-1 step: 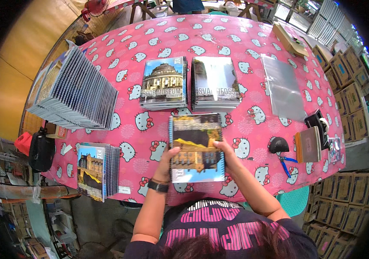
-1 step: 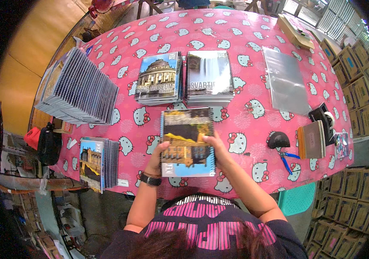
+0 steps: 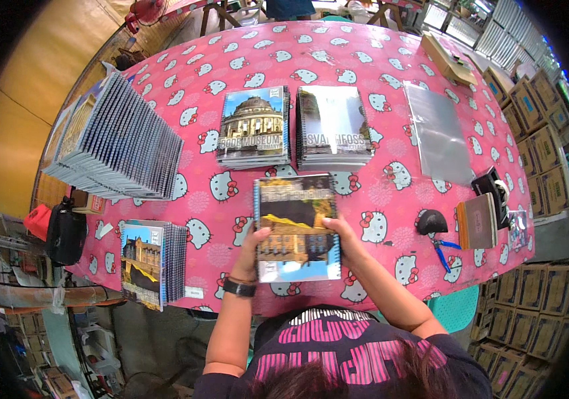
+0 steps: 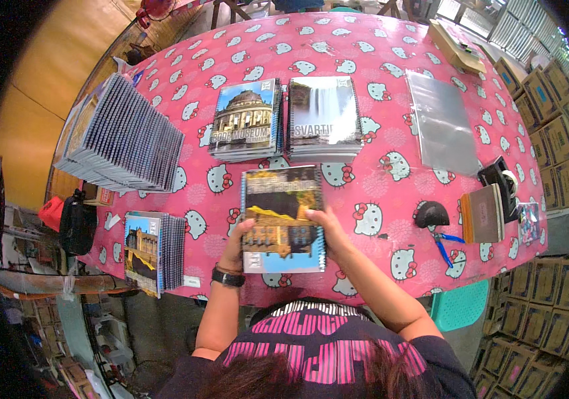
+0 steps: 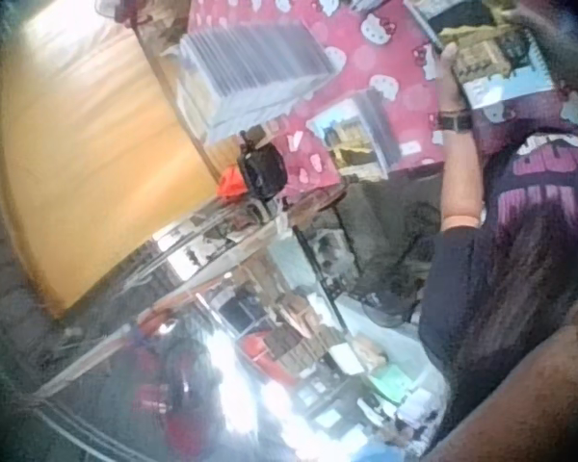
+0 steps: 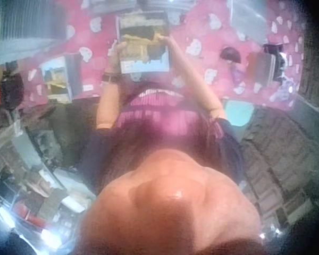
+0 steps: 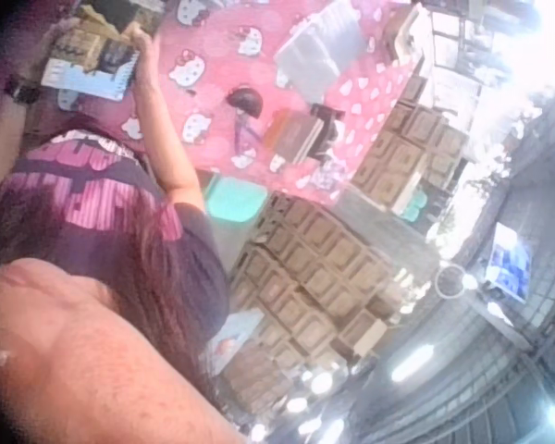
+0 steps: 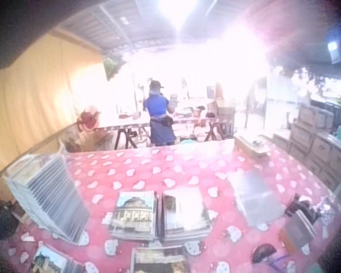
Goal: The person sorts and stacks spiral-bound notebooks on a table, moving them between different piles according to the images on the covers. They use a pair of pliers to adjust the wire binding on one notebook.
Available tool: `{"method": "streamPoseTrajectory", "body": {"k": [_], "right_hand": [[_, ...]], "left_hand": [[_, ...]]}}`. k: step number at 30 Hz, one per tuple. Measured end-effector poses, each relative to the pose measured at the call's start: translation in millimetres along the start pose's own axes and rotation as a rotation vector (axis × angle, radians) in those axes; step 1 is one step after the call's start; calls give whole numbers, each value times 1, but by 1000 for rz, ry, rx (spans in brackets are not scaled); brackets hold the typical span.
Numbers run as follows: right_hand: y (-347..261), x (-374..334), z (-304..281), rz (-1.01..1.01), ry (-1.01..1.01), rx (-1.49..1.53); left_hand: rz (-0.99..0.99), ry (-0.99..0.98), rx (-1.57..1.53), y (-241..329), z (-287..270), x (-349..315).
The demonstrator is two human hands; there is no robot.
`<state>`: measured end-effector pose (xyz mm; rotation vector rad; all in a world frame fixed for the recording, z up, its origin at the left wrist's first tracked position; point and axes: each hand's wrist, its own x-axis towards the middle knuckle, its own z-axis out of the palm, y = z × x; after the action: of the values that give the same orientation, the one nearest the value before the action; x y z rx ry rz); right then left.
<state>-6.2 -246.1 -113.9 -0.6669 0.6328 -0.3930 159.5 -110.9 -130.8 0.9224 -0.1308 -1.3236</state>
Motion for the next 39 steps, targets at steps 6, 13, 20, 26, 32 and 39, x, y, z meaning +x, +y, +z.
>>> {"method": "streamPoseTrajectory", "body": {"k": [6, 13, 20, 26, 32, 39], "right_hand": [[30, 44, 47, -135, -89, -111], [9, 72, 63, 90, -170, -439], [71, 60, 46, -139, -106, -159], [49, 9, 31, -237, 41, -148], [9, -32, -14, -232, 204, -97], [-34, -26, -55, -178, 151, -113]], "left_hand": [[-4, 57, 83, 63, -35, -18], [52, 26, 371, 98, -83, 25], [-15, -17, 54, 79, -87, 11], [-7, -103, -11, 36, -56, -2], [16, -256, 281, -4, 0, 44], [61, -231, 89, -42, 36, 75]]}}
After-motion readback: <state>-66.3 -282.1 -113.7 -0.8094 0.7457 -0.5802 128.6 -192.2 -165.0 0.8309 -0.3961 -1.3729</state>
